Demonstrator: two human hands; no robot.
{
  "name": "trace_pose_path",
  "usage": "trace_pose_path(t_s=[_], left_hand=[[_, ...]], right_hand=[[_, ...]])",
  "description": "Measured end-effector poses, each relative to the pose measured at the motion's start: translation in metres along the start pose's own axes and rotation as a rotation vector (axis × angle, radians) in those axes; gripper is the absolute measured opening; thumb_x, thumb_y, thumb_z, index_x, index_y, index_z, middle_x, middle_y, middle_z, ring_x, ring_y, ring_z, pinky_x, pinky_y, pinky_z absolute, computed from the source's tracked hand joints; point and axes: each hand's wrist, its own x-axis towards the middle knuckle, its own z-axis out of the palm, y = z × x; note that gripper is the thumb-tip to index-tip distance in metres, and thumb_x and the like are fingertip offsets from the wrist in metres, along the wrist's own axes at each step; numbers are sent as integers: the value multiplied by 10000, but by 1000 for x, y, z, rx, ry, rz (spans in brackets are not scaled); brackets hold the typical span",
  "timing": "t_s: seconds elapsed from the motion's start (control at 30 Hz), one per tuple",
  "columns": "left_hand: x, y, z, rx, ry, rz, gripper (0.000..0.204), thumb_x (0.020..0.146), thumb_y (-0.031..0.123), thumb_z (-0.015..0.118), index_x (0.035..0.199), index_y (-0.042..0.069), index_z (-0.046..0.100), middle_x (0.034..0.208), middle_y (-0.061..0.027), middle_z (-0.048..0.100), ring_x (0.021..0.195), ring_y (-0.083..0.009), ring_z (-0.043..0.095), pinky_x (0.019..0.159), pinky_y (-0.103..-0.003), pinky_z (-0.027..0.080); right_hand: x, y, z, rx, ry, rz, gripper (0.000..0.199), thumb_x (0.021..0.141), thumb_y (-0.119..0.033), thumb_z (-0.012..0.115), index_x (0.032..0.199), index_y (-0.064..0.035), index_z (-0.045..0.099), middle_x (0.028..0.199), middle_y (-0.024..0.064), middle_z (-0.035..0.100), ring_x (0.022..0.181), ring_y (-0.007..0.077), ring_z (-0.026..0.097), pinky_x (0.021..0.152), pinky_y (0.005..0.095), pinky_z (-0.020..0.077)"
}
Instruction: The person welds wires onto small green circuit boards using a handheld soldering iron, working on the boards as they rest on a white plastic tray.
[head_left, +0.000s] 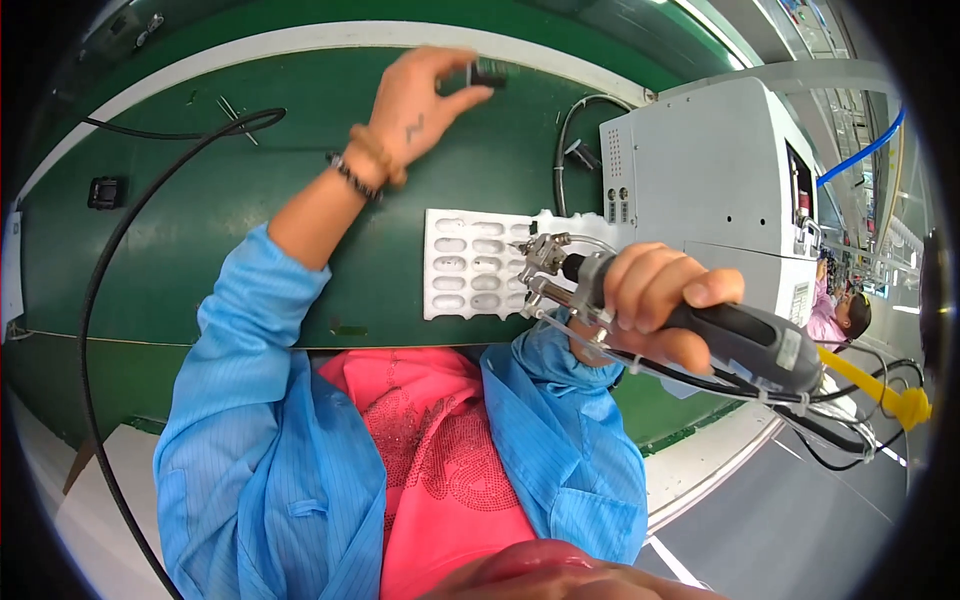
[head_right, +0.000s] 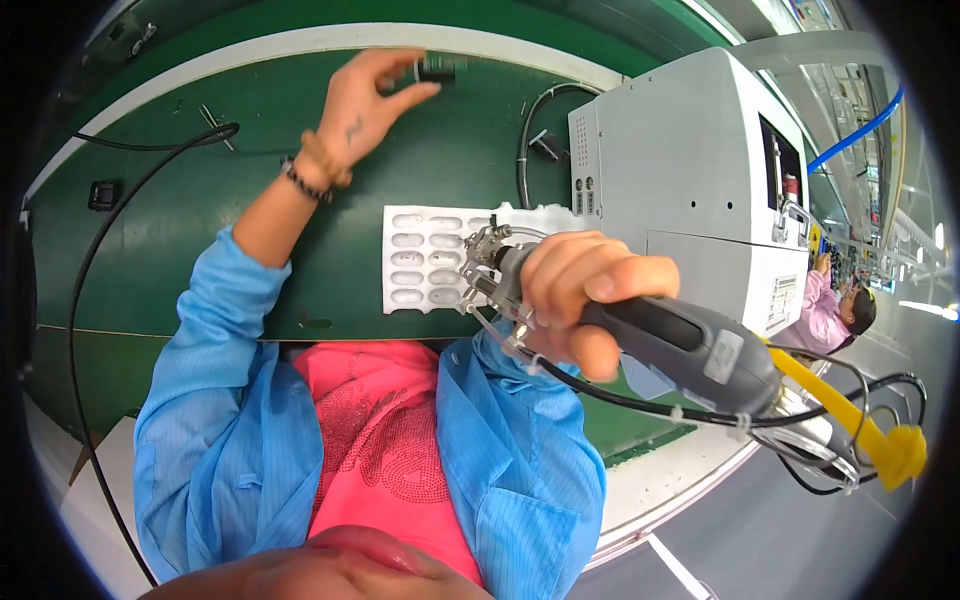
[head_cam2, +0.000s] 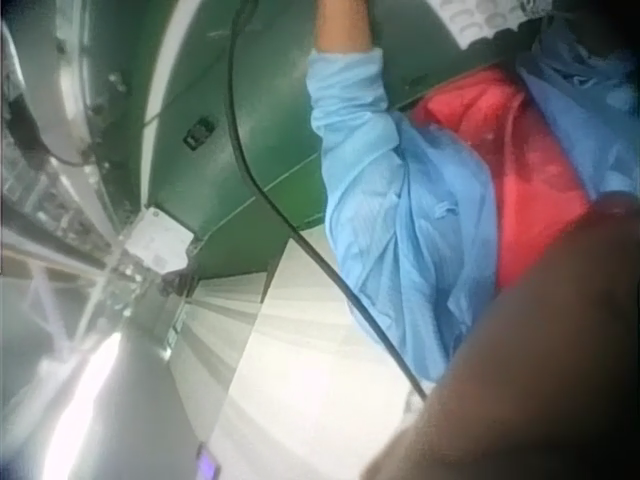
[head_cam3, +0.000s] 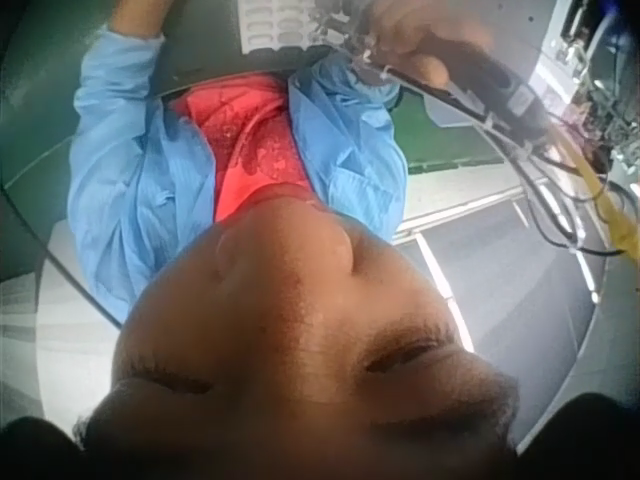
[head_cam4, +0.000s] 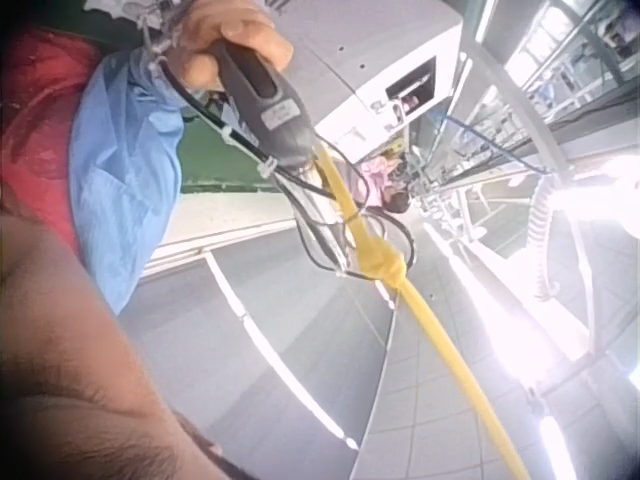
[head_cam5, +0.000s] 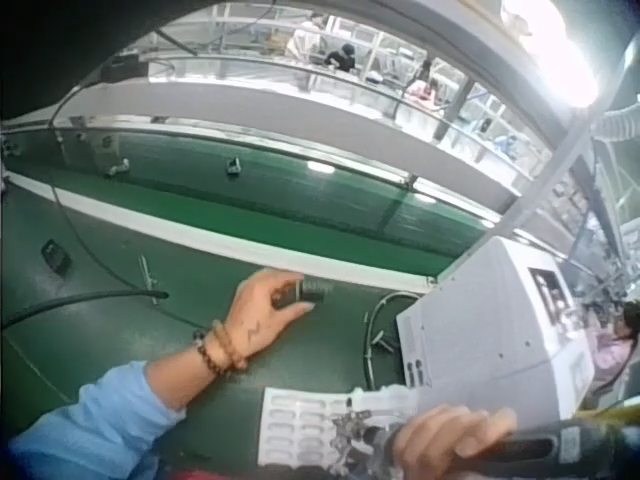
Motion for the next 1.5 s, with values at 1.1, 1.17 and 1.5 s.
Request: trace_pose_path(t_s=[1.1,1.17,1.5], left_hand=[[-114,-3,10,37,-466,469,217,753,100,701,963,66,656,1120,-69,597,1165,-303,506,992,-464,417],[-115,-3,12,44,-452,442,218,751,99,699,962,66,655,1129,-72,589,1169,-311,499,991,-464,417],[-115,-5,5,3,-471,452,200,749,113,693,929,58,624,1067,-84,549,1125,-313,497,963,-448,419]], right_hand=[[-7,24,22,-86,128,91,548,773,-378,790,989,-28,428,561,46,523,438,141,491,432,274,421],[-7,21,22,-83,134,100,533,775,-349,795,991,-29,427,559,45,520,440,141,491,431,275,420],[2,22,28,-141,70,183,465,796,-234,779,1014,-38,417,587,51,506,456,147,481,431,289,412]])
